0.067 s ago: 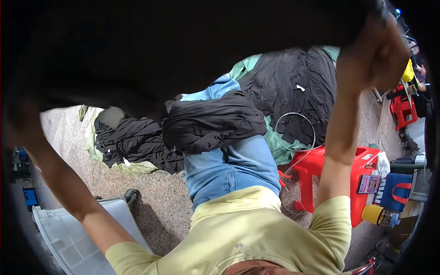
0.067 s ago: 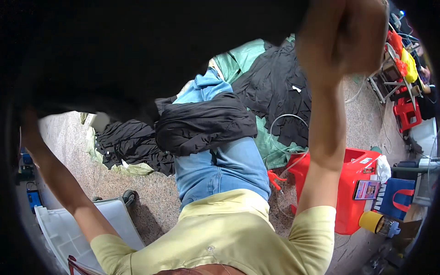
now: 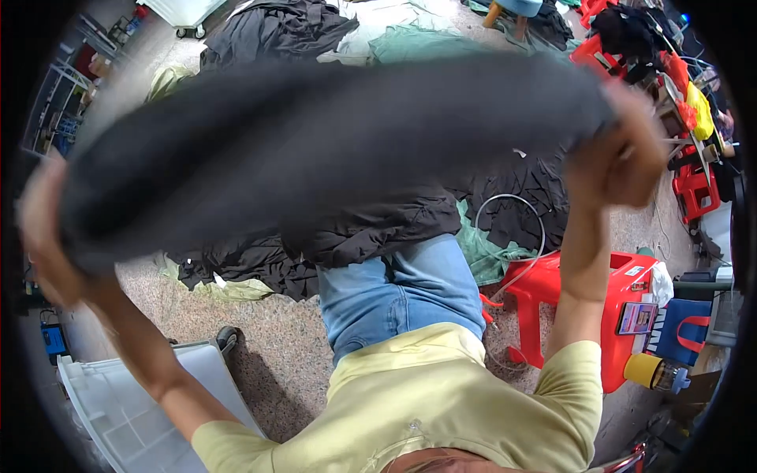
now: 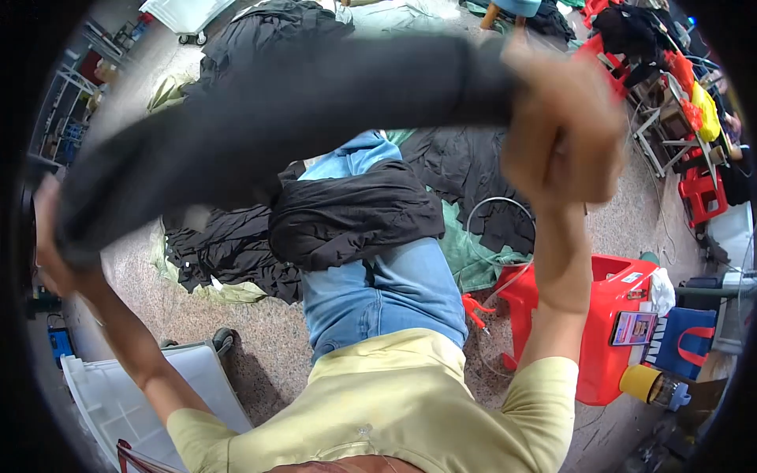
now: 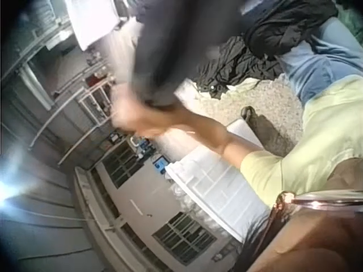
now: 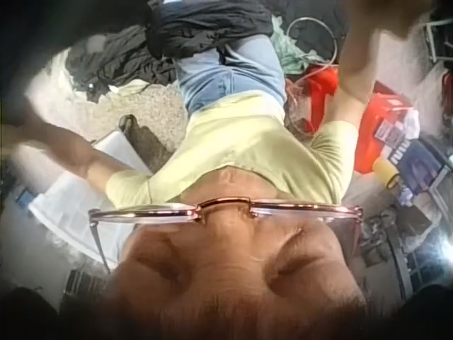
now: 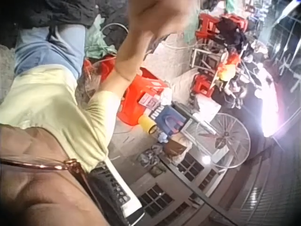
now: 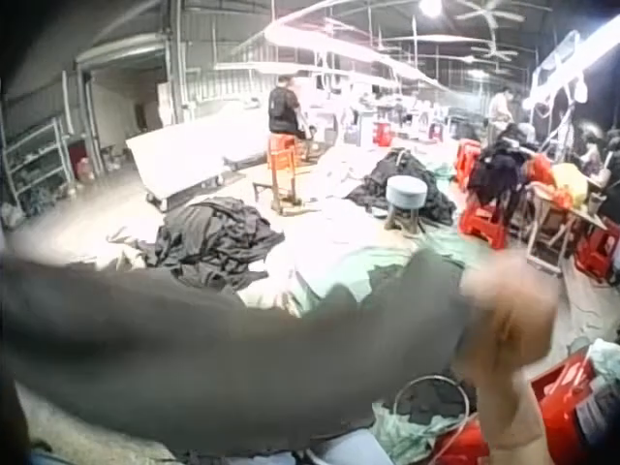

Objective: Inspecting black textile garments for quality and sorting them into piles while sitting on the floor.

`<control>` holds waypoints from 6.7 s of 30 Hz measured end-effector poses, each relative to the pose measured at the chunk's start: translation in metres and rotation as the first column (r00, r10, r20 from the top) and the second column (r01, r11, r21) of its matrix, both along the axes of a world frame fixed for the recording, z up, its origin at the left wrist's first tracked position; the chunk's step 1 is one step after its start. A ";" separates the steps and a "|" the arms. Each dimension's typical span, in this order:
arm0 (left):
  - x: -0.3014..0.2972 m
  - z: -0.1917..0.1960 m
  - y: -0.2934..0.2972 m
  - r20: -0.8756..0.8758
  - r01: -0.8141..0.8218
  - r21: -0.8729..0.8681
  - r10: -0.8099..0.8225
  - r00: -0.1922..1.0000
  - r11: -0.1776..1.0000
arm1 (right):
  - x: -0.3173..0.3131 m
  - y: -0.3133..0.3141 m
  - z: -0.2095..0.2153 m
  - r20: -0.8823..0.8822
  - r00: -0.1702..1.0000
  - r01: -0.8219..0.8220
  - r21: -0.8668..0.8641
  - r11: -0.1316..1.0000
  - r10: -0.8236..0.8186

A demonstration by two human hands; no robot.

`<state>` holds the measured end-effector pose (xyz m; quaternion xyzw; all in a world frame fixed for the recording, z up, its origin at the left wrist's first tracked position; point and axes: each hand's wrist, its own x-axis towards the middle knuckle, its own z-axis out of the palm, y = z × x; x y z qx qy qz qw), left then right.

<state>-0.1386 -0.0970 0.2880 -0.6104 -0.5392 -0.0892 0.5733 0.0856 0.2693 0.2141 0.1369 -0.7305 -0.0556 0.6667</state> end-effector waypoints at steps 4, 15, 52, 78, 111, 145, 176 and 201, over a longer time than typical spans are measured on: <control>0.049 -0.056 -0.039 0.581 -0.075 -0.137 0.142 0.801 0.988 | 0.047 -0.015 -0.040 0.304 0.923 -0.125 -0.342 0.932 0.235; -0.023 -0.059 0.014 0.875 -0.022 -0.464 0.462 0.146 0.886 | -0.010 -0.014 -0.062 0.507 0.825 0.173 -0.648 0.742 0.250; 0.095 -0.350 0.158 0.887 0.381 -0.250 0.368 -0.278 0.890 | 0.029 -0.050 -0.281 0.810 0.552 0.542 -0.529 0.653 0.198; 0.083 -0.335 0.160 0.556 0.112 0.331 -0.098 -0.825 0.937 | -0.021 -0.099 -0.233 0.318 0.870 0.331 -0.943 0.033 0.377; 0.121 -0.277 0.137 0.817 0.016 0.190 -0.149 -0.557 0.982 | 0.016 -0.143 -0.180 0.551 0.650 0.150 -0.768 0.623 0.524; 0.114 -0.299 0.090 0.651 0.381 0.097 0.231 -0.723 0.919 | 0.036 -0.154 -0.218 0.499 0.716 0.201 -0.817 0.540 0.489; 0.149 -0.297 0.083 0.984 0.492 -0.095 0.158 -0.087 0.865 | 0.049 -0.143 -0.241 0.433 0.636 0.104 -0.868 0.485 0.638; 0.131 -0.322 0.063 0.543 0.316 -0.113 0.325 -0.774 0.942 | 0.054 -0.172 -0.224 0.531 0.403 0.368 -0.840 0.399 0.745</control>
